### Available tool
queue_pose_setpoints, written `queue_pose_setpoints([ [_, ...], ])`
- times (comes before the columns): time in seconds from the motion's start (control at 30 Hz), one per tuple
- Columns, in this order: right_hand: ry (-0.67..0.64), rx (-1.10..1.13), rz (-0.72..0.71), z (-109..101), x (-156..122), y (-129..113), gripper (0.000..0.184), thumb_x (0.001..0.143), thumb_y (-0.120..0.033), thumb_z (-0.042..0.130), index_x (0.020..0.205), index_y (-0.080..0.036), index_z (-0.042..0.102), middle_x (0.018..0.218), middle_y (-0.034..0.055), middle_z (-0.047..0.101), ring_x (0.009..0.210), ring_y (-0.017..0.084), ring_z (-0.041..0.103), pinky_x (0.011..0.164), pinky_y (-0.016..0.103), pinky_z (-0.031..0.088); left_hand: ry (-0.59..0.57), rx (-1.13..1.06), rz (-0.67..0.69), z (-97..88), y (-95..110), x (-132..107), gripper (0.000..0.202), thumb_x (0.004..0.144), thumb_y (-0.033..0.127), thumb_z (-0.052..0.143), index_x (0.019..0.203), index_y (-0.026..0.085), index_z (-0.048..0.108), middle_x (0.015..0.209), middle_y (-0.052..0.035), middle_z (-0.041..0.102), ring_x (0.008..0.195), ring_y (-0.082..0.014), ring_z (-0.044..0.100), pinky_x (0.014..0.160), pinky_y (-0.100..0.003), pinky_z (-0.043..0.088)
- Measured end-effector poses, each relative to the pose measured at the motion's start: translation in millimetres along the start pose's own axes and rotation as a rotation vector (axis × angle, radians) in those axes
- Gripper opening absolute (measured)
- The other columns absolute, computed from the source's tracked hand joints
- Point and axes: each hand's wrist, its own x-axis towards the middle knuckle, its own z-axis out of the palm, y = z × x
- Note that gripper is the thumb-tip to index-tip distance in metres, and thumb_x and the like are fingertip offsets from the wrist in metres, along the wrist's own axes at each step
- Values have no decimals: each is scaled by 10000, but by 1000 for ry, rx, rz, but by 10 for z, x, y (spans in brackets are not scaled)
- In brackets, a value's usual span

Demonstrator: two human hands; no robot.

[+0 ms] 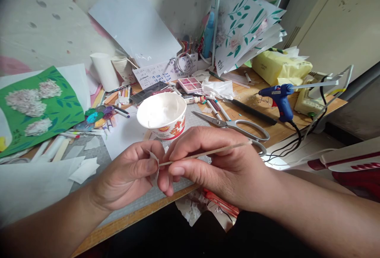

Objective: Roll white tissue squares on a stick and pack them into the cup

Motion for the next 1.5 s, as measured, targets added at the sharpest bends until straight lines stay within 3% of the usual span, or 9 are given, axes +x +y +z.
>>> queue_pose_setpoints([
  [0.23,19,-56,0,-3,-4,12,89,880,-146,730,939,-211,743,711,15,777,861,203,786,731,278,645,1,6,-1,30,17,-2,171,834,261,795,809,141,675,727,-57,793,699,-172,757,733,-272,560],
  [0.47,-20,-82,2,-7,20,-32,86,906,-135,691,911,-199,749,729,21,775,671,128,747,585,179,595,5,14,2,38,15,-5,141,831,238,796,815,136,700,723,-44,789,693,-168,748,718,-271,553],
  [0.8,3,-312,-80,-61,-2,-14,51,890,-186,718,849,-195,745,876,75,802,876,187,761,770,249,620,81,73,42,23,-22,18,167,799,208,833,830,135,685,705,-30,789,669,-149,749,739,-258,557],
  [1.07,-37,-297,-123,-59,21,-6,52,906,-148,691,889,-175,733,883,97,795,825,173,757,740,241,610,114,196,45,-7,-42,-1,246,802,258,833,872,159,618,755,-39,784,717,-164,739,763,-282,534],
  [1.17,-11,-277,-118,-53,22,10,59,900,-125,690,877,-167,725,861,96,786,812,169,754,730,249,611,163,347,154,-18,-46,-11,326,798,375,827,946,177,614,811,-34,746,763,-170,692,744,-284,513],
  [1.27,35,-292,-105,-55,19,5,56,886,-125,703,860,-172,714,869,94,787,803,171,755,720,255,613,350,613,432,-23,-39,-52,282,846,426,764,931,200,618,822,-5,647,738,-139,589,683,-247,467],
  [1.33,72,-299,-106,-54,19,-5,58,877,-124,712,845,-171,710,855,90,788,794,171,755,716,251,611,444,838,607,-9,-26,-93,198,892,354,716,828,205,603,742,14,570,672,-124,520,639,-237,428],
  [1.4,80,-304,-118,-44,21,-10,58,873,-119,716,836,-164,708,844,92,785,782,165,750,713,243,607,407,1025,691,25,-12,-125,214,894,280,698,735,203,577,654,26,524,603,-118,487,595,-240,402],
  [1.5,43,-303,-135,-12,25,6,61,883,-127,702,829,-153,699,827,97,775,752,159,738,693,240,599,300,1167,633,105,4,-126,202,839,270,734,704,190,607,617,10,583,569,-127,539,565,-239,424],
])
